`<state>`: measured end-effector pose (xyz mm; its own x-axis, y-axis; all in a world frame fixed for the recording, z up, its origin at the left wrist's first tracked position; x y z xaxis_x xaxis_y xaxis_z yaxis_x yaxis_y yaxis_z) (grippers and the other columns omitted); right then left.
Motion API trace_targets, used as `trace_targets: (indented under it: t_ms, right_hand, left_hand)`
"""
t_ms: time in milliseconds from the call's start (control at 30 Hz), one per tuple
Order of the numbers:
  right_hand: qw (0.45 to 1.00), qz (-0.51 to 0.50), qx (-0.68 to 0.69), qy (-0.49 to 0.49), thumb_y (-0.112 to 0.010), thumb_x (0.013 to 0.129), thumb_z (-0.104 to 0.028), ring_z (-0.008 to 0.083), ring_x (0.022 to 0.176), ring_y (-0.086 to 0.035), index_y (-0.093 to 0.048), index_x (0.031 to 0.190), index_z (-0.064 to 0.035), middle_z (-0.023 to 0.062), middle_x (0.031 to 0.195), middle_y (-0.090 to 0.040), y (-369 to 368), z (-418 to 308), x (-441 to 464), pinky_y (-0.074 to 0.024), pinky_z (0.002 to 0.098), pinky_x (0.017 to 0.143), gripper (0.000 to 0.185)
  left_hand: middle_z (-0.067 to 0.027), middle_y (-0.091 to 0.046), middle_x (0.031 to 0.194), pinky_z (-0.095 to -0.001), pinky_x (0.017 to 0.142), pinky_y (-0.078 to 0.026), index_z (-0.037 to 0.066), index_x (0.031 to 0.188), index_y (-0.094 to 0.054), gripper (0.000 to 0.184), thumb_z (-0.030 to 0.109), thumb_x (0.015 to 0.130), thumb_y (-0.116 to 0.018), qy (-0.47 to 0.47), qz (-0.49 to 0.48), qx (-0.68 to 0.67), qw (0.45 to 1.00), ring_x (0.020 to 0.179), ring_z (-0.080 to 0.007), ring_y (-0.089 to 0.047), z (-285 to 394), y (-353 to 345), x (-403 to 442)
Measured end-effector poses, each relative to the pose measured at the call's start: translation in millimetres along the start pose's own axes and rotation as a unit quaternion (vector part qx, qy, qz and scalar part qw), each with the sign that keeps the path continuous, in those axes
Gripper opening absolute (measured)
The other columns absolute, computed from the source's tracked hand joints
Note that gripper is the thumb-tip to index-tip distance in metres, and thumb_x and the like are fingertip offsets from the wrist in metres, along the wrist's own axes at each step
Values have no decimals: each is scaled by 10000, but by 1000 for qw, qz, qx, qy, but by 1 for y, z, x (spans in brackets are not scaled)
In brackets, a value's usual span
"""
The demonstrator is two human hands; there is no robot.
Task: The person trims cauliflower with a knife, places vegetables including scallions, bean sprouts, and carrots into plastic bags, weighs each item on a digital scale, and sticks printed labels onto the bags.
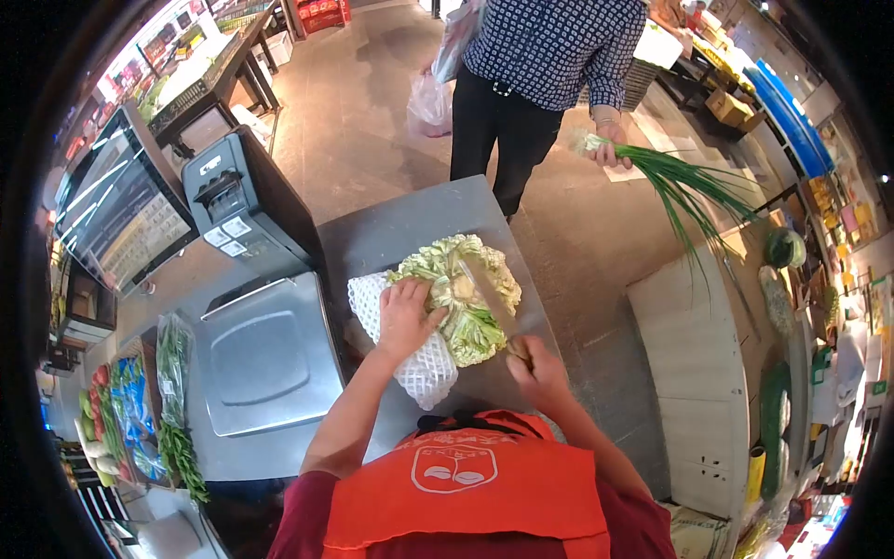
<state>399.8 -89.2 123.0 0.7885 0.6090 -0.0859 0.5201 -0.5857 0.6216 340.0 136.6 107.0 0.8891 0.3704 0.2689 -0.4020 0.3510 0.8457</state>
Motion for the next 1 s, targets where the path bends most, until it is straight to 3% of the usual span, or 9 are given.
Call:
trace_targets:
  t_ms: [200, 300, 400, 500, 667, 700, 900, 1000]
  right_hand:
    - [996, -81, -18, 33, -516, 869, -242, 339, 648, -554, -481, 964, -14, 202, 733, -532, -19, -27, 25, -418, 378, 583, 249]
    - [996, -52, 0, 69, -500, 881, -264, 365, 637, -537, -483, 942, -7, 212, 721, -527, -3, -76, 25, -416, 382, 582, 265]
    - [986, -42, 45, 154, -477, 877, -199, 123, 595, -458, -485, 935, 10, 97, 630, -450, 2, -100, 18, -396, 305, 556, 217]
    - [994, -87, -62, 4, -452, 899, -288, 389, 672, -544, -492, 949, -7, 228, 715, -533, -33, -20, 41, -417, 403, 601, 288]
    - [991, -66, -119, 11, -458, 892, -304, 417, 714, -561, -481, 913, -17, 240, 728, -558, -34, -14, 34, -420, 451, 602, 289]
    - [988, -63, -142, 19, -460, 889, -311, 422, 720, -562, -476, 901, -16, 241, 730, -563, -33, -17, 42, -420, 459, 602, 296]
    - [959, -71, -275, 18, -465, 882, -352, 413, 623, -554, -475, 860, -13, 231, 719, -574, -30, -19, 47, -432, 456, 557, 341]
    - [991, -76, -110, 9, -460, 887, -341, 348, 549, -545, -489, 869, -19, 218, 701, -565, -26, -16, 46, -432, 420, 525, 324]
  left_hand:
    - [-96, -532, 1081, -414, 924, -302, 55, 1097, -534, 461, 327, 740, -639, -9, 60, -25, 998, 1090, -268, -445, -1, 5, -6]
    - [-95, -537, 1069, -410, 925, -298, 51, 1094, -533, 459, 316, 737, -643, -2, 63, -29, 998, 1091, -261, -446, -1, 6, -6]
    - [-95, -536, 1066, -411, 927, -294, 52, 1099, -533, 461, 315, 737, -641, 0, 67, -36, 997, 1086, -257, -447, -2, 6, -7]
    - [-96, -534, 1070, -413, 927, -292, 52, 1093, -534, 456, 315, 735, -638, 1, 64, -40, 997, 1085, -257, -445, -2, 3, -9]
    - [-93, -534, 1072, -422, 920, -293, 57, 1068, -540, 434, 312, 731, -634, 1, 64, -27, 998, 1089, -261, -437, -2, 5, -7]
    - [-83, -521, 1105, -466, 972, -251, 49, 1085, -534, 444, 325, 745, -612, 21, 34, -46, 998, 1144, -239, -406, -5, -1, -6]
    - [-68, -510, 1125, -532, 1004, -210, 65, 1114, -520, 462, 326, 745, -616, 57, 13, -35, 998, 1170, -234, -383, -5, -6, -7]
    - [-78, -523, 1124, -538, 977, -252, 67, 1098, -525, 448, 326, 745, -619, 49, 25, -26, 998, 1148, -253, -416, -4, -5, -7]
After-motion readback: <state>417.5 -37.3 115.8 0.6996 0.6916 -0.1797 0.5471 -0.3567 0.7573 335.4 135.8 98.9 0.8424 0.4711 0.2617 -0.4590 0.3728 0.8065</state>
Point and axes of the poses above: each hand's wrist, its own x-axis towards the middle knuckle, its own y-axis out of the back of the hand, z = x × y, the point moved 8 cm from there along x, towards the middle knuckle
